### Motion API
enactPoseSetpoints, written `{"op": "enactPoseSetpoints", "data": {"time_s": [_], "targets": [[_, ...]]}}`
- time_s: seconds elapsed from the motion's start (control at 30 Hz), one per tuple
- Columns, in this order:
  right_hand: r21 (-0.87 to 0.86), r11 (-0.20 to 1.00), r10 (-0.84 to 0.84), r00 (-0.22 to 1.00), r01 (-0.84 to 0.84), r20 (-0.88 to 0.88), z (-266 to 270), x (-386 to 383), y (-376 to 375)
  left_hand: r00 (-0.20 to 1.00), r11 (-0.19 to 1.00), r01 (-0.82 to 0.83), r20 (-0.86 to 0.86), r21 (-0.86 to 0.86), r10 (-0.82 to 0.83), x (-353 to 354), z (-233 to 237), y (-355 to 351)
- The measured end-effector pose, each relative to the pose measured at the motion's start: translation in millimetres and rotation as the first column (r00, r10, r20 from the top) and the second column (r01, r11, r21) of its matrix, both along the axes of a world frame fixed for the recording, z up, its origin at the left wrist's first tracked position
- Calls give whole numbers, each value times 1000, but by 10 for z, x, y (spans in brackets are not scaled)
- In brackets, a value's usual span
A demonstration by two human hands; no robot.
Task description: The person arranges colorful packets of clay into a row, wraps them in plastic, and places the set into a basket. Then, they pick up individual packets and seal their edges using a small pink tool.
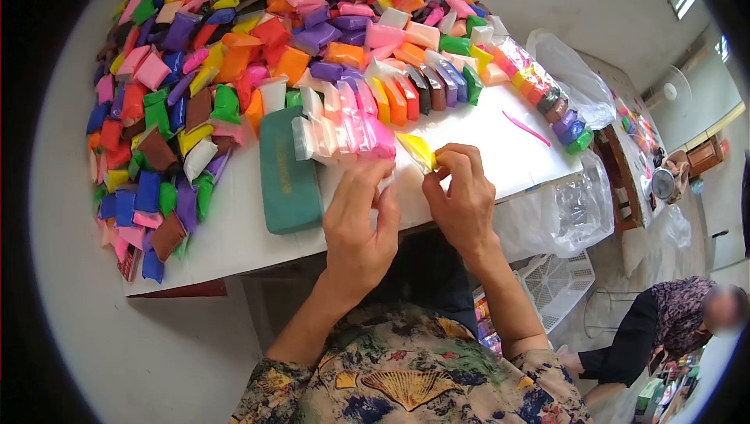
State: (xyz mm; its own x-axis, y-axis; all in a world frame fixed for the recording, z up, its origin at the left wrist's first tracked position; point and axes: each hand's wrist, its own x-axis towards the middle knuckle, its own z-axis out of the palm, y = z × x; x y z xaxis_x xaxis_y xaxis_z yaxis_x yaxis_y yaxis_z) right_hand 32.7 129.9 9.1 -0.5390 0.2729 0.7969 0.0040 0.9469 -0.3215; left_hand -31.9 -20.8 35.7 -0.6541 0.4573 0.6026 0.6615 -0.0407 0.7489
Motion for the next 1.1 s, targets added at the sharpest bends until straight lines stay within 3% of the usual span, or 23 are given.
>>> {"op": "enactPoseSetpoints", "data": {"time_s": [0.1,0.23,0.37,0.47,0.57,0.67,0.77,0.87,0.97,1.1], "targets": [[-16,998,54,999,-54,-8,7,120,50,926,993,-119,-360,16,117,-81,95,151],[-66,989,132,991,-131,19,6,260,116,867,991,-38,-498,-126,-30,-191,74,208],[-191,970,166,983,-147,84,11,389,159,935,993,81,-339,-81,-104,-176,-3,250],[-154,976,164,984,-153,65,157,444,148,964,986,158,-206,-54,-165,-127,2,286],[-83,981,172,985,-174,-28,177,419,212,959,973,220,-165,-75,-230,-125,71,297],[-135,975,174,984,-178,-36,184,428,224,957,953,278,-51,-116,-286,-114,169,293],[-195,959,188,977,-205,-100,198,427,215,937,935,341,-44,-94,-346,-163,135,324],[-320,920,197,972,-227,-125,218,424,183,927,922,374,10,-99,-375,-128,141,360],[-338,914,187,972,-226,-142,196,435,199,924,925,370,136,-90,-356,-76,175,385],[-433,885,136,985,-171,-110,206,456,172,949,948,312,66,-65,-308,-63,86,439]]}}
